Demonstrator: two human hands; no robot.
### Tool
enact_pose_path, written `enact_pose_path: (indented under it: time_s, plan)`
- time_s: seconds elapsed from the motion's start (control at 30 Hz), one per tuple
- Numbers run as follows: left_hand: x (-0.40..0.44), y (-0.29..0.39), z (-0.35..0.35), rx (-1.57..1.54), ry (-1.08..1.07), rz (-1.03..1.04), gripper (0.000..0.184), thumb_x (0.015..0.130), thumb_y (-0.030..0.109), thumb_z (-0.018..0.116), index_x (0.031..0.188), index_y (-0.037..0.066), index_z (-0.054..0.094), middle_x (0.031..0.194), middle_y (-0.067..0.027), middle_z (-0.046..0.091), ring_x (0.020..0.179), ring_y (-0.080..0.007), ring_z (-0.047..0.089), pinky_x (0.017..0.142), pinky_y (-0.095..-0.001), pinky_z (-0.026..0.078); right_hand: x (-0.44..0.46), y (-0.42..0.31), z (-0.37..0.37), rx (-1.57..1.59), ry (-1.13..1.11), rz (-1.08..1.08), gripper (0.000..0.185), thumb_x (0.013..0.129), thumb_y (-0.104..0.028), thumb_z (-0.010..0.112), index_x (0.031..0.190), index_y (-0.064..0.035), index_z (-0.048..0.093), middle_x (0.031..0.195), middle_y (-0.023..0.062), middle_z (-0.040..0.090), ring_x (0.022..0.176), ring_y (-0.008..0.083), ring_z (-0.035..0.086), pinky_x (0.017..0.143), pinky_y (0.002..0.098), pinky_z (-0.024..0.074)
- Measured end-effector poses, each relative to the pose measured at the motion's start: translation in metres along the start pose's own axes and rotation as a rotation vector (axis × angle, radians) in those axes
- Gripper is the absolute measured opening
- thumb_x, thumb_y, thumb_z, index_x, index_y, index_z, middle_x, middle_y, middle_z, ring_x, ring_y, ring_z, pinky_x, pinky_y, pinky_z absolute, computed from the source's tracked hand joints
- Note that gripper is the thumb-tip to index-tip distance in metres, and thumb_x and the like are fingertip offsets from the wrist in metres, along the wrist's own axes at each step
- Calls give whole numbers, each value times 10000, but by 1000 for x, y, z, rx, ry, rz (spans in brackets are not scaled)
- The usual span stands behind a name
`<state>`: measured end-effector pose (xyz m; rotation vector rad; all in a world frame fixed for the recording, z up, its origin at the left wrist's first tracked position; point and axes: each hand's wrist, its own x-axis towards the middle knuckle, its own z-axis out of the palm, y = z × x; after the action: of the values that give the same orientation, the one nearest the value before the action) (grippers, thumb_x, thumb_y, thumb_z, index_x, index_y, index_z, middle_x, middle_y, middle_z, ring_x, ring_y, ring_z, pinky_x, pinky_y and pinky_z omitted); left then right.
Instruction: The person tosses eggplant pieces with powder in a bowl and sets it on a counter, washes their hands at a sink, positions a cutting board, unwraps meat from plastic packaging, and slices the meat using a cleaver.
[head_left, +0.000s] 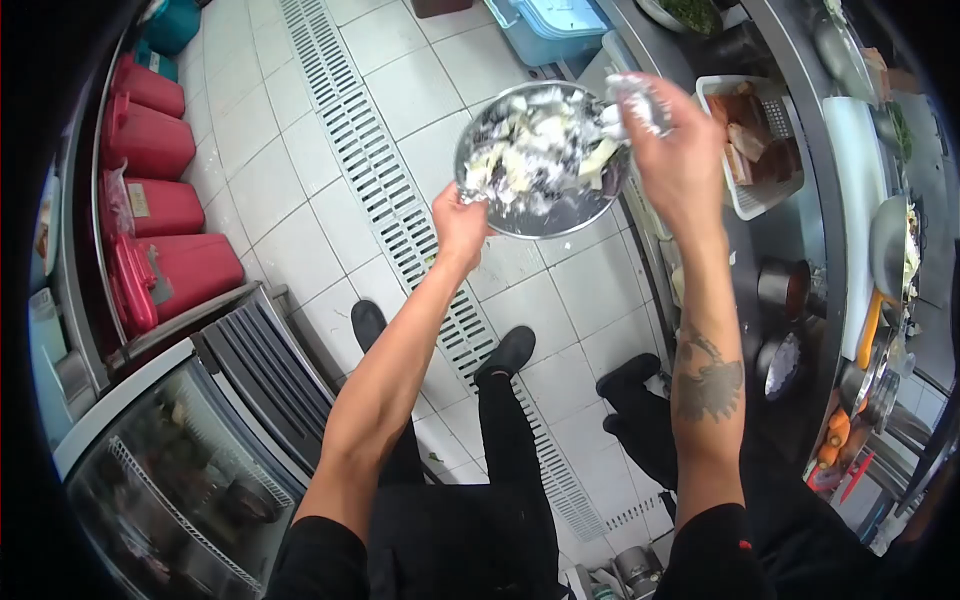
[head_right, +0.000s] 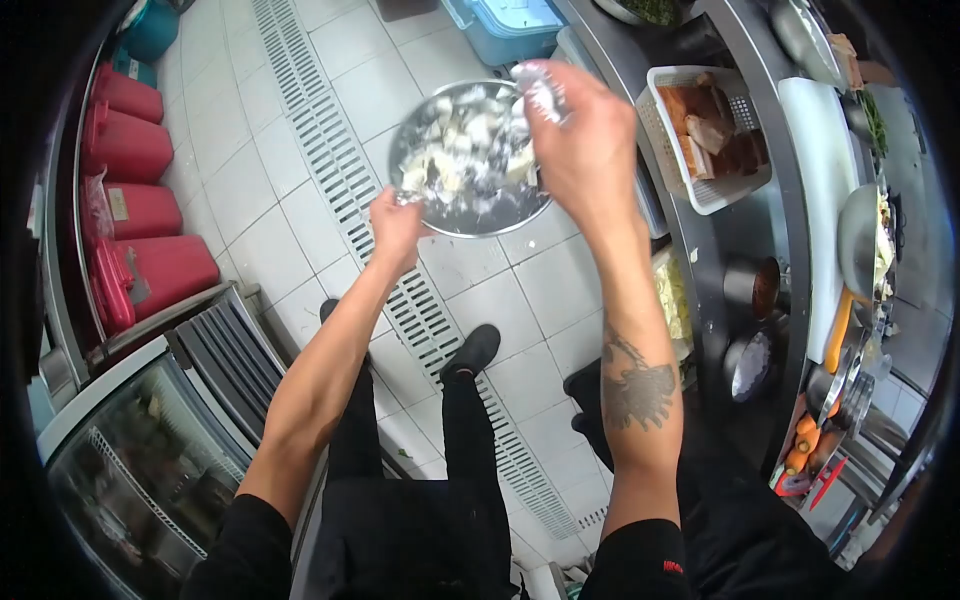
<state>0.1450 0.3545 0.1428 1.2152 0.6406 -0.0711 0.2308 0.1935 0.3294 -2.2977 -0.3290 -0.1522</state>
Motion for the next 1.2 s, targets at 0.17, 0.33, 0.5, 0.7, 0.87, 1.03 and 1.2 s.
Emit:
enact_pose_path:
  time_s: [0.17, 0.33, 0.5, 0.7, 0.87, 1.03, 1.2]
  plan:
    - [-8, -1, 25, -5, 51, -186, 313, 823, -108, 407, 1109, -54, 523, 973, -172, 648, 744, -265, 692, 510, -375, 621, -2, 43, 13, -316, -382, 69, 253, 782, -48, 631, 1022, 23, 660, 933, 269, 653, 970, 409, 627, 875, 454, 489]
    - [-19, 1, 33, -24, -27, -160, 260, 829, -101, 436, 1058, -39, 542, 947, -158, 642, 724, -259, 690, 495, -351, 618, -14, 47, -15, -182, -17, 56, 235, 778, -47, 654, 1006, -1, 685, 926, 225, 669, 890, 396, 651, 816, 431, 501]
    - [-4, -23, 43, 30, -124, 12, 303, 841, -94, 428, 1114, -25, 539, 948, -157, 655, 737, -248, 691, 519, -358, 625, -19, 38, -43, -7, 219, -77, 234, 786, -24, 656, 1017, 3, 684, 975, 204, 668, 888, 359, 659, 824, 397, 522]
    - [-29, -23, 84, -1, -80, -188, 266, 825, -101, 438, 1052, -37, 563, 967, -156, 657, 694, -234, 686, 485, -358, 626, -35, 95, -42, -232, -57, 17, 308, 746, -66, 688, 1048, -7, 670, 1023, 242, 648, 971, 420, 614, 846, 441, 503]
    - [-35, -32, 92, -67, -232, -51, 295, 846, -79, 455, 1120, -31, 552, 991, -164, 665, 757, -256, 695, 523, -369, 625, -48, 95, -88, 164, 162, 262, 248, 811, -160, 729, 1004, -9, 696, 875, 96, 711, 766, 137, 643, 729, 278, 500]
    - [-33, -42, 112, 67, -195, -47, 304, 835, -94, 444, 1112, -33, 553, 981, -171, 661, 759, -261, 696, 541, -388, 632, -72, 103, -120, 267, 228, 351, 237, 826, -154, 731, 987, 16, 692, 846, 30, 699, 763, 78, 606, 710, 241, 482]
    - [-50, -43, 112, 35, -111, -239, 362, 812, -124, 388, 1146, -33, 493, 1013, -200, 638, 748, -307, 696, 549, -398, 640, -111, 128, -129, 536, 271, 639, 190, 820, -65, 729, 977, 33, 684, 837, 33, 685, 731, 81, 607, 666, 234, 471]
